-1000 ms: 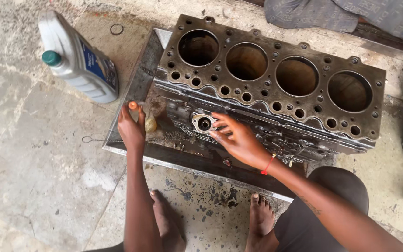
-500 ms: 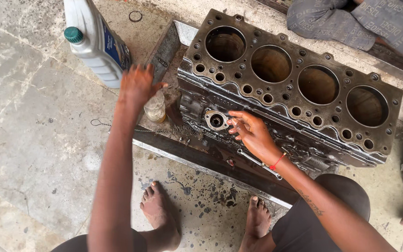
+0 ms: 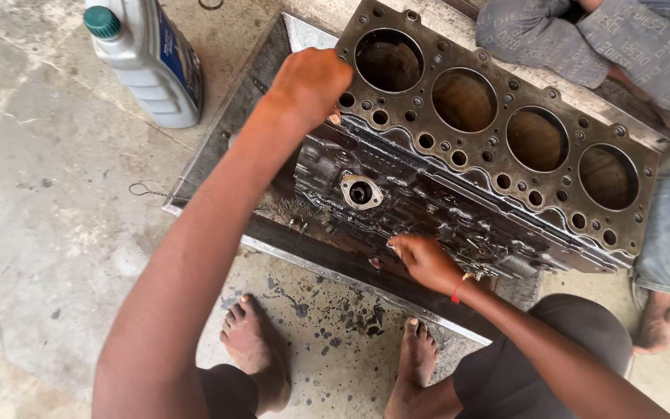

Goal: The person works on an engine block by cleaning or applying fluid from a bottle and tightening bolts with a wrench.

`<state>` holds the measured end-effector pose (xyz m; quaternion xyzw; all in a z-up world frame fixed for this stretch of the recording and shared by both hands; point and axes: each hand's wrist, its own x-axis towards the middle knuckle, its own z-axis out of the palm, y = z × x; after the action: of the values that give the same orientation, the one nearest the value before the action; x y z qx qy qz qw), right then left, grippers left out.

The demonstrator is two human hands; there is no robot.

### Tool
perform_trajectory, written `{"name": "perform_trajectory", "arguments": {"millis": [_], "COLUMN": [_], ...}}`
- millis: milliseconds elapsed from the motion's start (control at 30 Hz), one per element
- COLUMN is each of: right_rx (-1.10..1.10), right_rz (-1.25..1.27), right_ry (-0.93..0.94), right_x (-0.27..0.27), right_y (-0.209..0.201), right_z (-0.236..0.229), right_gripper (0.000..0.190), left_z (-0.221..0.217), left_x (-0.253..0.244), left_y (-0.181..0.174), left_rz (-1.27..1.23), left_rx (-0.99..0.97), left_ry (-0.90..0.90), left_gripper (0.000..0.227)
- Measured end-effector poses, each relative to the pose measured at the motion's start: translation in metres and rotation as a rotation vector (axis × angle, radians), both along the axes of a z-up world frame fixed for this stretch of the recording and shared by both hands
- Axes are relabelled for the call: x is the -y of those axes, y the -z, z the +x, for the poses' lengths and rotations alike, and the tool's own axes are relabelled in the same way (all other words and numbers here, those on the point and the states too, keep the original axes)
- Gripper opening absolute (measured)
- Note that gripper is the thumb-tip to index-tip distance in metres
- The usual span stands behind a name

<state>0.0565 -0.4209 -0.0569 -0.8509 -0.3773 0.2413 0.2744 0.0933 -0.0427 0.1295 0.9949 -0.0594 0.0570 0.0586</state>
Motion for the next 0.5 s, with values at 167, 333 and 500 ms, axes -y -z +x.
{"name": "perform_trajectory", "arguments": {"millis": [167, 333, 500], "right_rx": [0.008, 0.217, 0.308], "right_rz": [-0.369, 0.005, -0.029], "right_ry": [-0.094, 0.081, 0.348], "right_x": [0.008, -0.033, -0.053], "right_y": [0.088, 0.153, 0.177], "right_z": [-0.015, -0.016, -0.011], "right_gripper": [0.034, 0.033, 0.024], "left_z": [0.014, 0.013, 0.018], "left_x": [0.0, 0.008, 0.018], "left_y": [-0.004, -0.007, -0.006], "left_rz": [0.025, 0.038, 0.055], "left_rx": [-0.082, -0.009, 0.018], "left_ry": [-0.031, -0.082, -0.108], "left_gripper": [0.025, 0.024, 0.019]}}
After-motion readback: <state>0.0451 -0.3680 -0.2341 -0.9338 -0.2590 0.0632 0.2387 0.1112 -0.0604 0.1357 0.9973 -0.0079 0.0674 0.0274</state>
